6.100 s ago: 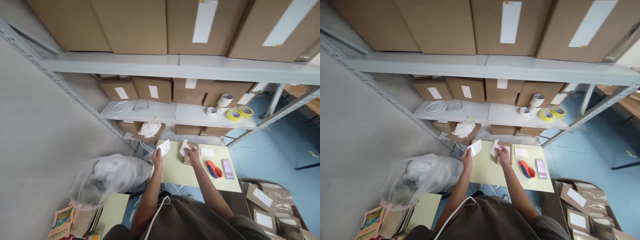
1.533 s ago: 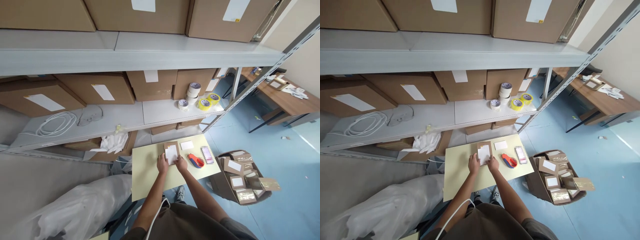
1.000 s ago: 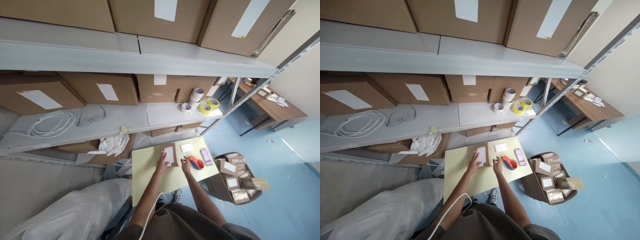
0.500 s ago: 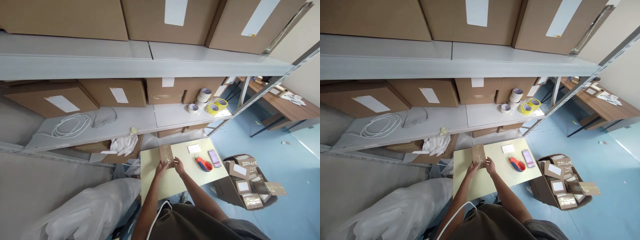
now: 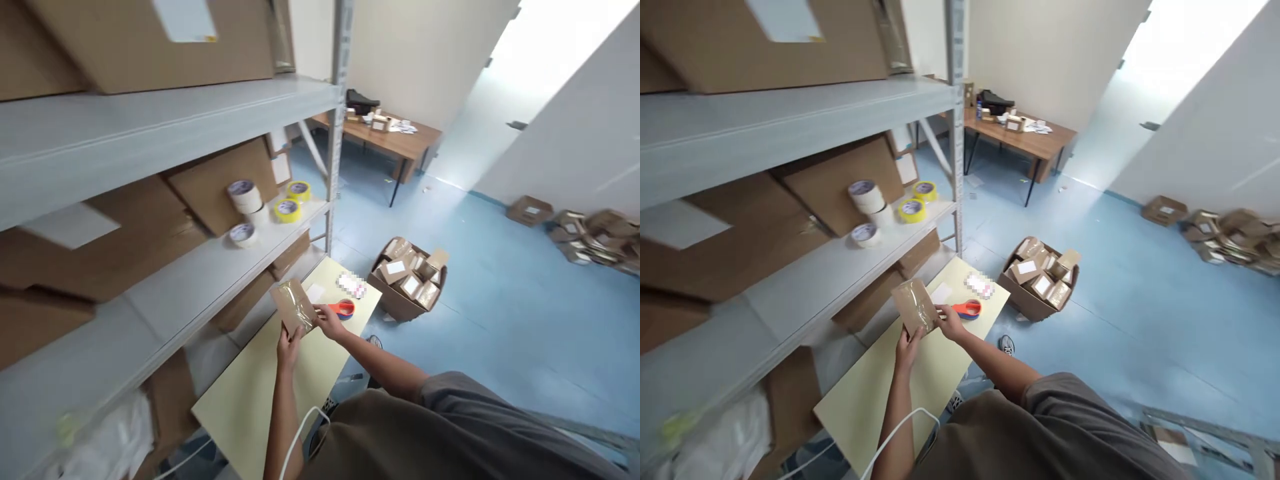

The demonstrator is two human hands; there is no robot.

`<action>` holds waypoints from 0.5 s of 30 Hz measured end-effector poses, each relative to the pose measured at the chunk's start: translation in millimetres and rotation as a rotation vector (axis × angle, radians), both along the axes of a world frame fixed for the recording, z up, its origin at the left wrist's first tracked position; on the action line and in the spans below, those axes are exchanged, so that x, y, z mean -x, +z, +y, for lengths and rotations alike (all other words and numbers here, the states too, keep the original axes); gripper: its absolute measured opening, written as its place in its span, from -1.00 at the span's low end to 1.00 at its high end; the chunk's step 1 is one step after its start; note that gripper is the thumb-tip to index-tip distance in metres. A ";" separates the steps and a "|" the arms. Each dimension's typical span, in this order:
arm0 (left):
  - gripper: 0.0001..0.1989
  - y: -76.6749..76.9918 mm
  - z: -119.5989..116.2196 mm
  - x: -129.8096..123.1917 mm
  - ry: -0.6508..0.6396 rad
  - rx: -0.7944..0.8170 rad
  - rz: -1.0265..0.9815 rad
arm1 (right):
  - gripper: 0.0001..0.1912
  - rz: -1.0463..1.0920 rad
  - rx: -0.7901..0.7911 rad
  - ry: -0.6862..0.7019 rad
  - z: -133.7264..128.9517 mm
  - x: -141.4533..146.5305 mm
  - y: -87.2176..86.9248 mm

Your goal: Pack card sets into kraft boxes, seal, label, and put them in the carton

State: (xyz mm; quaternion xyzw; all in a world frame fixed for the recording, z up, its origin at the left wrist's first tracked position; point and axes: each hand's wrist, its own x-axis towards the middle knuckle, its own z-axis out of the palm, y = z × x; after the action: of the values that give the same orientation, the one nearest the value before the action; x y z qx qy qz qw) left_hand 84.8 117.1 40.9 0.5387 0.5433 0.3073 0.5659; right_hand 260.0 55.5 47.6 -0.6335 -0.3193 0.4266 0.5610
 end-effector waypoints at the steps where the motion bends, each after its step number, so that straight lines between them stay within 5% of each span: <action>1: -0.20 8.0 3.5 -24.1 -0.049 -0.007 -0.010 | -0.51 0.000 -0.018 -0.049 -5.6 -21.5 4.3; 8: -0.29 53.9 -10.9 -228.1 -0.352 -0.049 -0.085 | -0.45 0.126 -0.136 -0.305 -58.8 -188.6 15.0; 15: -0.26 40.6 -47.4 -434.1 -0.607 0.051 -0.126 | -0.38 0.097 -0.079 -0.637 -123.6 -347.8 13.2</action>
State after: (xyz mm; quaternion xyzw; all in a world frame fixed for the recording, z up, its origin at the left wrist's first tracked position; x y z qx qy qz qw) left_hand 518.9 69.7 81.5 0.6419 0.3291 0.1435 0.6775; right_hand 607.8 -68.1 60.8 -0.6583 -0.0941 0.2464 0.7050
